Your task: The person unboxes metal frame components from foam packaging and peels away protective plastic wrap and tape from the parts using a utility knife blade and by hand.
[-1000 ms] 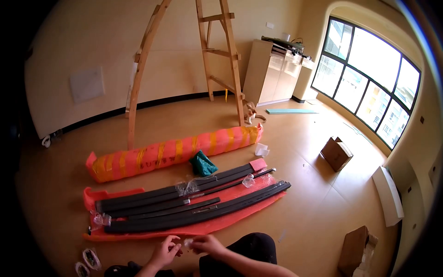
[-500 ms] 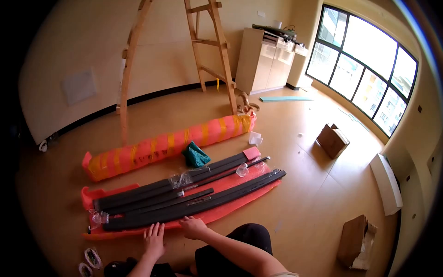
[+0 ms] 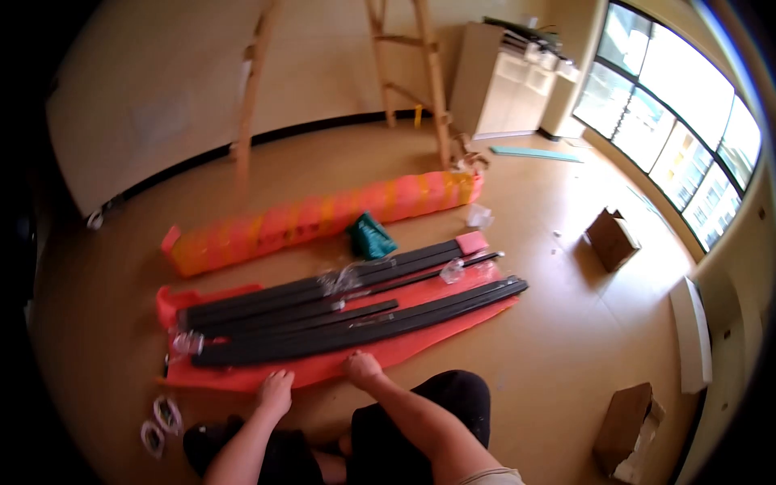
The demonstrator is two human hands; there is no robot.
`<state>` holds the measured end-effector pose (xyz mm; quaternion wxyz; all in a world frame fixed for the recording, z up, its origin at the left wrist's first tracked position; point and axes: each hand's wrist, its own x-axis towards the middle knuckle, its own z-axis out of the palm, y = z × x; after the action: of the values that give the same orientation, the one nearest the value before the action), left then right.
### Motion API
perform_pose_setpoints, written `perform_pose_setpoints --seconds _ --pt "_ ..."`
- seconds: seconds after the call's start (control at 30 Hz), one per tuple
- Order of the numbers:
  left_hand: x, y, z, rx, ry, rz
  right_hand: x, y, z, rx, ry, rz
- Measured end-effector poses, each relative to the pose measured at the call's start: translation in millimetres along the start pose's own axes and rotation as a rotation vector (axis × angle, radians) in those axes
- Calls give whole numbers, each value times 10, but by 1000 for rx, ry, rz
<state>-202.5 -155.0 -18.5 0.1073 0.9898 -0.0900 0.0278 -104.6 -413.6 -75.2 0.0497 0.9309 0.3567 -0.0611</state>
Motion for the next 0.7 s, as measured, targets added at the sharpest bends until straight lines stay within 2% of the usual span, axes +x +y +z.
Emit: perform_pose_setpoints --seconds 0.03,0.07,0.1,0.13,0.23,0.33,0.4,0.43,0.5,0.57,0.6,0.63,0.67,0.7 --pt "-5 -35 52 12 -34 4 -35 -38 -146 10 -25 36" --pt "18 22 -73 23 -140 -8 -31 1 -90 5 -44 -39" --pt "-1 -20 30 6 -124 14 -36 5 -63 4 -30 -39" --pt "20 2 -15 -29 -256 -26 -51 -26 -102 -32 -99 -23" --pt "99 81 -124 47 -484 43 -158 -45 -372 18 -188 -129" --pt "308 39 24 107 -659 120 -28 6 -435 63 -326 -168" --pt "464 -11 -1 88 -747 153 51 140 -526 126 -493 -249" --pt "553 -14 -120 87 -750 136 80 253 -529 126 -492 -267" --pt "633 -78 -390 -178 -618 53 190 401 -512 433 -449 -302" --pt "687 -137 -505 -102 -546 -21 381 483 -827 368 -399 -115" --pt "767 -131 -539 -42 -469 -50 540 603 -644 265 -337 -10" --pt "858 -169 -630 32 -522 -97 644 693 -933 197 -298 9" --pt "942 -278 -736 107 -576 -141 719 862 -738 109 -134 100" --pt "1042 -414 -830 125 -548 -176 849 1038 -763 169 -101 133"
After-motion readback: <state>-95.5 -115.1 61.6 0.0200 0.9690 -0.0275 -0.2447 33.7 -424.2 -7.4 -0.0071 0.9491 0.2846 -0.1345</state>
